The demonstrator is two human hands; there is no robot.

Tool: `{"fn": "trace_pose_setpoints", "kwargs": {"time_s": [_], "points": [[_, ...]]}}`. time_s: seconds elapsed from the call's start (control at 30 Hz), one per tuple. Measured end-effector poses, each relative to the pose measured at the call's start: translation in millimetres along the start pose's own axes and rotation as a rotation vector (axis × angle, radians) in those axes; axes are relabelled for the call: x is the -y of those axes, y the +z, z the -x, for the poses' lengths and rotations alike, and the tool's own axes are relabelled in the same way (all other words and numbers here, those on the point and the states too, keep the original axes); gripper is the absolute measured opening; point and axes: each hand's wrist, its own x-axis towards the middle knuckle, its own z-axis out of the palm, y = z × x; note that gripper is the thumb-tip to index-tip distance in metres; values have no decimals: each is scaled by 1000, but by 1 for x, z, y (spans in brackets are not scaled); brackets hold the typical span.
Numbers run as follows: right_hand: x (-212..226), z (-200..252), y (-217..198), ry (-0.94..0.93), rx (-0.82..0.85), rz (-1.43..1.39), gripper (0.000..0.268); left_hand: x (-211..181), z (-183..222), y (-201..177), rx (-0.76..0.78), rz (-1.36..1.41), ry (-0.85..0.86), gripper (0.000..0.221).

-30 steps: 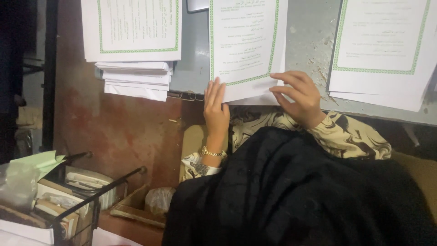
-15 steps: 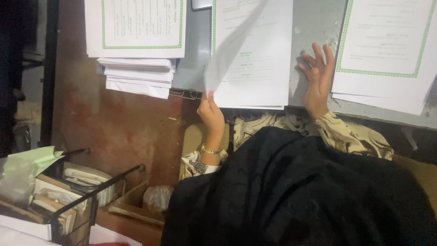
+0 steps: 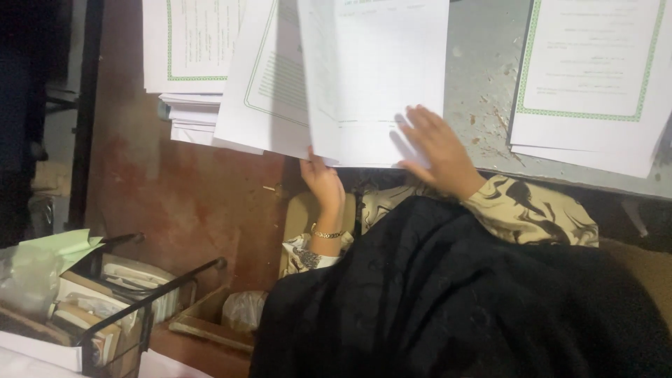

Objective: Assembling printed sheets from multiple stacks and stapling them together to create booklets.

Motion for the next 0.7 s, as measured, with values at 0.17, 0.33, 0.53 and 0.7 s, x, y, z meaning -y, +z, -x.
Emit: {"fn": "trace_pose_setpoints", "kwargs": {"time_s": [0.17, 0.33, 0.53, 0.7], "points": [[18, -8, 9, -120, 144, 152, 54, 27, -1, -9, 38, -32, -11, 28], [32, -30, 28, -131, 146, 165, 55, 51, -7, -14, 69, -49, -21, 29], [44, -33, 70, -39, 137, 291, 70, 78, -13, -20, 117, -84, -23, 30], [65, -34, 75, 71, 199, 306, 85, 104, -17, -33, 147, -120, -45, 32]]}}
